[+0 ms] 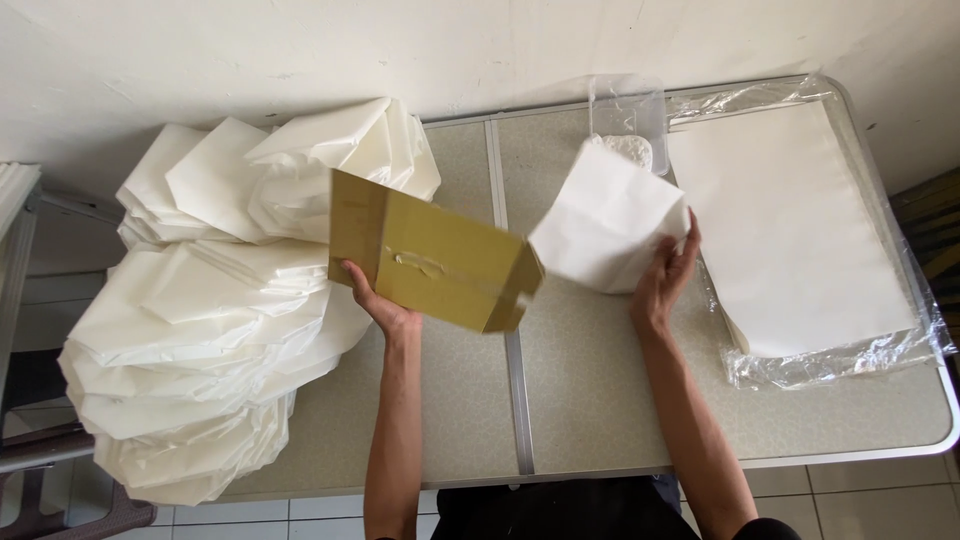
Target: Folding a white paper sheet around a cardboard template to create a paper sleeve, then removing the template.
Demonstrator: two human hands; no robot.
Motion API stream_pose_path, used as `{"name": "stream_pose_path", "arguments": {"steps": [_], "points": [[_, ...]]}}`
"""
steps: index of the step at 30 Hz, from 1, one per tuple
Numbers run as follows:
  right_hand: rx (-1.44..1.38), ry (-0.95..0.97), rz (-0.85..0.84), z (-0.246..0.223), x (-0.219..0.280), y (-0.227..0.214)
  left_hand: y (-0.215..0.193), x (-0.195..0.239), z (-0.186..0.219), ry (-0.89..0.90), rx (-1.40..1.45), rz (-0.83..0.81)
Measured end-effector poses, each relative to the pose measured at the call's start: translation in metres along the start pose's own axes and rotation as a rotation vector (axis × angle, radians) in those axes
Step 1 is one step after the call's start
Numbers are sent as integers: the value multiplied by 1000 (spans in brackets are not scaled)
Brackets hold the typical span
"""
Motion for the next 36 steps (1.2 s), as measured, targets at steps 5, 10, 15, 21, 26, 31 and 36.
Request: {"name": "stream_pose_path", "arguments": {"steps": [5, 10, 15, 21, 26, 31, 36], "points": [[32, -185, 115, -61, 11, 39, -25, -19, -60, -118, -215, -88], [56, -188, -31, -57, 16, 53, 15, 14, -82, 71, -732, -560], [-47, -134, -107, -5, 12, 24, 19, 41, -107, -123, -711, -751], [1, -433, -71, -85, 7, 72, 29, 29, -135, -293, -727, -801], [96, -764, -250, -157, 8, 155, 20, 32, -128, -575, -415, -825], [0, -863, -493, -195, 2, 247, 22, 27, -147, -697, -226, -909], [88, -940, -582, -192, 8, 338, 34, 38, -123, -711, -253, -867]]}}
Point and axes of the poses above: each hand's wrist, its own x-axis away from the middle knuckle, its own y-axis out of the palm, z = x × y, the point moved 7 cm from there along -x, towards the middle knuckle, and after that the axes turned 12 degrees about -x, right-handed, at the moved point
